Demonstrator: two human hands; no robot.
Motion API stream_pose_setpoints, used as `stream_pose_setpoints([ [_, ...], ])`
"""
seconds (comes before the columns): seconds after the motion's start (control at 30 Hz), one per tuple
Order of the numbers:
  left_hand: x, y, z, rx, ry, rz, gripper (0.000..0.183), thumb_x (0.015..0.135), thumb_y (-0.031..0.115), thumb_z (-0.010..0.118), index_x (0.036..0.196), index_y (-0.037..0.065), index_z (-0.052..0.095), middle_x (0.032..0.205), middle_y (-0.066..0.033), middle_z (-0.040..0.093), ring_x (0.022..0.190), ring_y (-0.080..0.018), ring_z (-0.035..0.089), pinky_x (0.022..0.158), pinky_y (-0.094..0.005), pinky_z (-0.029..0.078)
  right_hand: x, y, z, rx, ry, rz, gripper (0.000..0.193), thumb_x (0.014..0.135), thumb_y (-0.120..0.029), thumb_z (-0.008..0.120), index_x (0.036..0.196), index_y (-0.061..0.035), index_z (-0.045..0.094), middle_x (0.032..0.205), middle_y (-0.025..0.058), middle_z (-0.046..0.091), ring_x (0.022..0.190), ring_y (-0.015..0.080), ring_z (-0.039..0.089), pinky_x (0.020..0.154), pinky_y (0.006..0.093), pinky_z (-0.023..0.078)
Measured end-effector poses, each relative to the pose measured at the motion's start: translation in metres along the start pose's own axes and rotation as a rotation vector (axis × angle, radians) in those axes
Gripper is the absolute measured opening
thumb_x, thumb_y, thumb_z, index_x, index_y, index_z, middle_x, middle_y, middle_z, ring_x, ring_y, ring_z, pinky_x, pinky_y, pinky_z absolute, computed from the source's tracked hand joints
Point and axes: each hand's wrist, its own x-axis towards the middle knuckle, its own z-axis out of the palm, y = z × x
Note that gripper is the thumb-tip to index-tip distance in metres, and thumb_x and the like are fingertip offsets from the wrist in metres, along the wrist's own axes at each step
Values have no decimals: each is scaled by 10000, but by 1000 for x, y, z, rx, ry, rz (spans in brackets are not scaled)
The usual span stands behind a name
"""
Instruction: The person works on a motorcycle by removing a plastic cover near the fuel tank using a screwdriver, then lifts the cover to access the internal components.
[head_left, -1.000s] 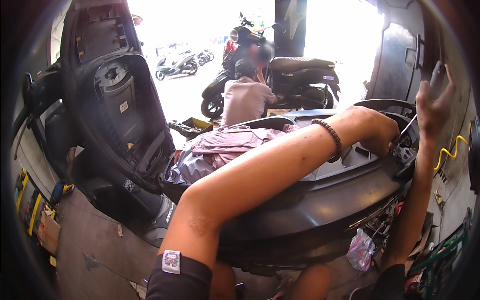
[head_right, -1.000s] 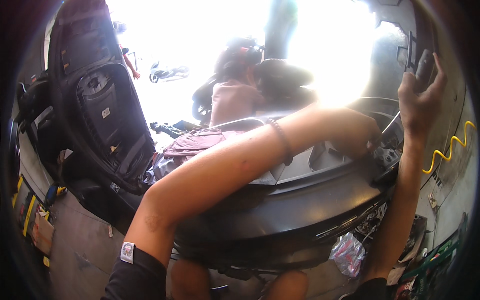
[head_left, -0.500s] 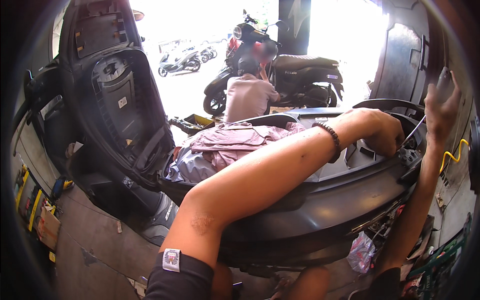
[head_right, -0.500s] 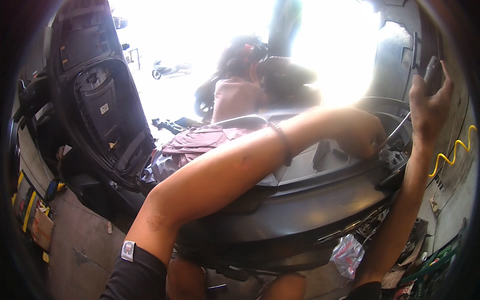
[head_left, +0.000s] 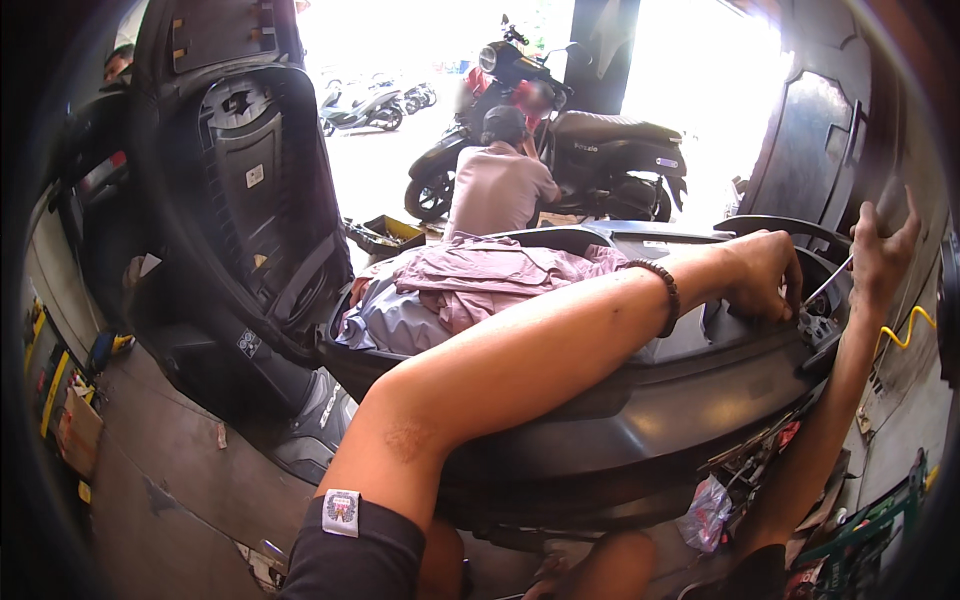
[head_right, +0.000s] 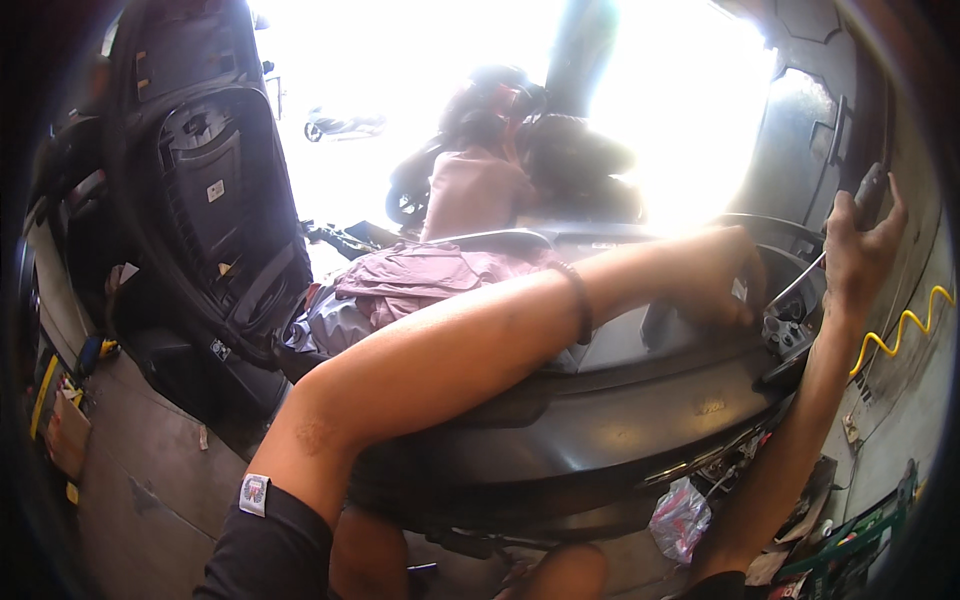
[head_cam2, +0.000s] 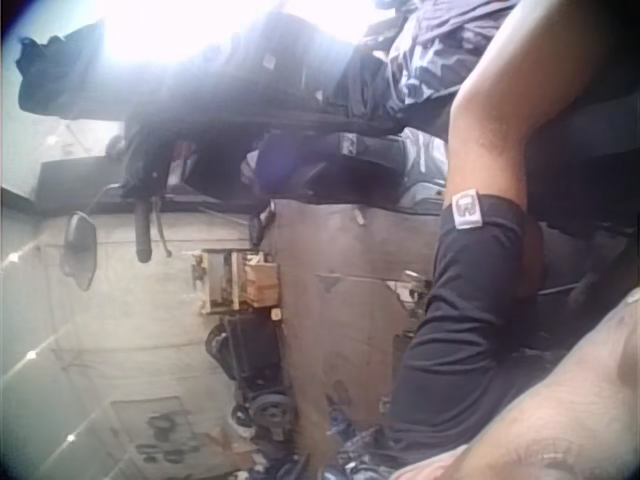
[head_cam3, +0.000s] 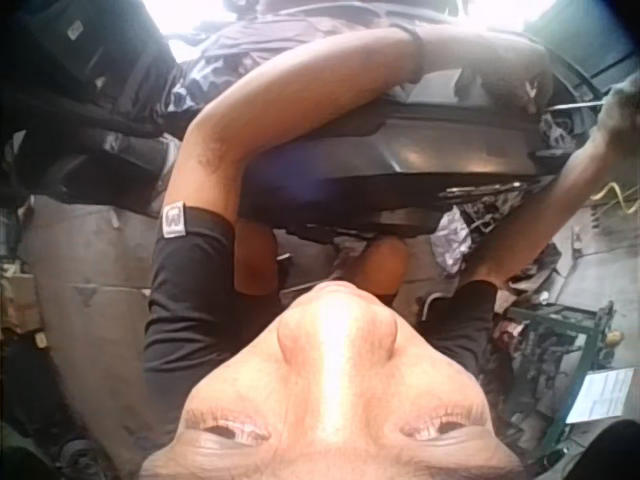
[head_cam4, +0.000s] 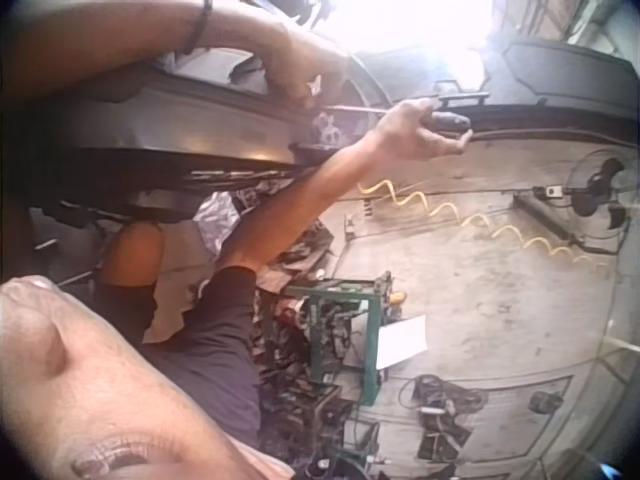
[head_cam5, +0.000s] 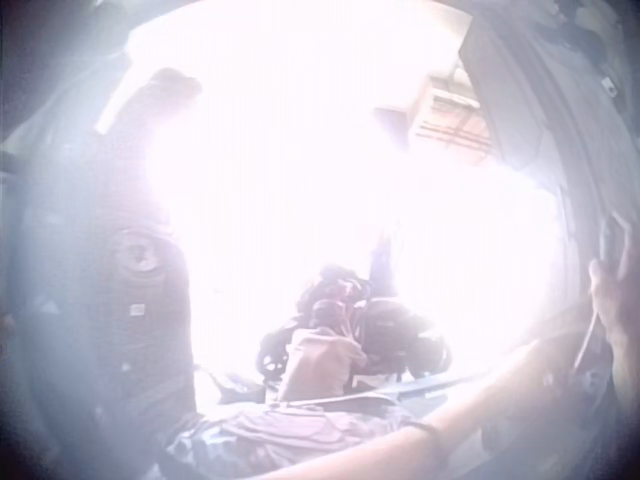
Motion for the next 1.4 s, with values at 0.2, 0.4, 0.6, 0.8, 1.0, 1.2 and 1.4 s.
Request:
stream_pose_setpoints([
  [0.2, 3, -8, 9, 12, 86, 120, 189, 820, 165, 775, 992, 94, 807, 1003, -116, 761, 808, -213, 718, 693, -353, 592, 1, -4, 3, 15, 16, 28, 680, 897, -195, 679, 1478, 43, 417, 1042, 154, 659, 759, 184, 659, 734, 305, 570],
  [0.4, 11, -23, -5, -246, 192, -268, 206, 804, 148, 701, 960, 25, 754, 928, -152, 739, 828, -236, 691, 748, -384, 560, -3, -26, 9, -91, -1, 143, 801, 940, -352, 693, 1511, 65, 317, 1234, 284, 594, 1068, 334, 672, 958, 408, 538],
  [0.6, 11, -60, -43, -5, 277, -364, 319, 967, 260, 641, 956, -51, 709, 857, -134, 686, 703, -194, 596, 616, -378, 493, 13, -24, 44, -98, 9, -357, 786, 963, -144, 710, 1548, -53, 195, 772, 127, 649, 567, 204, 672, 478, 349, 554],
  [0.8, 11, -90, -24, -388, 455, -578, 521, 1060, 428, 512, 933, -33, 718, 829, -123, 666, 779, -182, 588, 790, -390, 501, 35, -69, 79, -68, -492, -518, 833, 912, -17, 659, 1562, -102, 144, 783, 176, 669, 569, 293, 683, 548, 404, 598],
  [1.0, -6, -105, -21, -136, 445, -268, 456, 999, 395, 633, 1057, -42, 750, 1021, -202, 734, 935, -264, 695, 901, -395, 530, 15, -53, 101, 165, -568, -103, 839, 880, 19, 651, 1535, -92, 137, 839, 234, 669, 691, 365, 707, 696, 466, 589],
  [1.2, 3, -79, 0, 143, 459, -272, 276, 864, 258, 768, 1094, 113, 813, 1016, -199, 746, 938, -323, 726, 898, -414, 562, 19, -8, 103, -23, -613, -233, 832, 869, 12, 673, 1521, -57, 162, 937, 311, 687, 862, 498, 702, 780, 525, 559],
  [1.4, -7, -84, -7, 190, 392, -246, 278, 864, 252, 773, 1118, 144, 813, 990, -187, 748, 938, -312, 729, 886, -418, 567, 3, -50, 101, 39, -480, -412, 855, 865, 6, 702, 1522, -54, 158, 884, 322, 685, 826, 524, 688, 755, 543, 553],
])
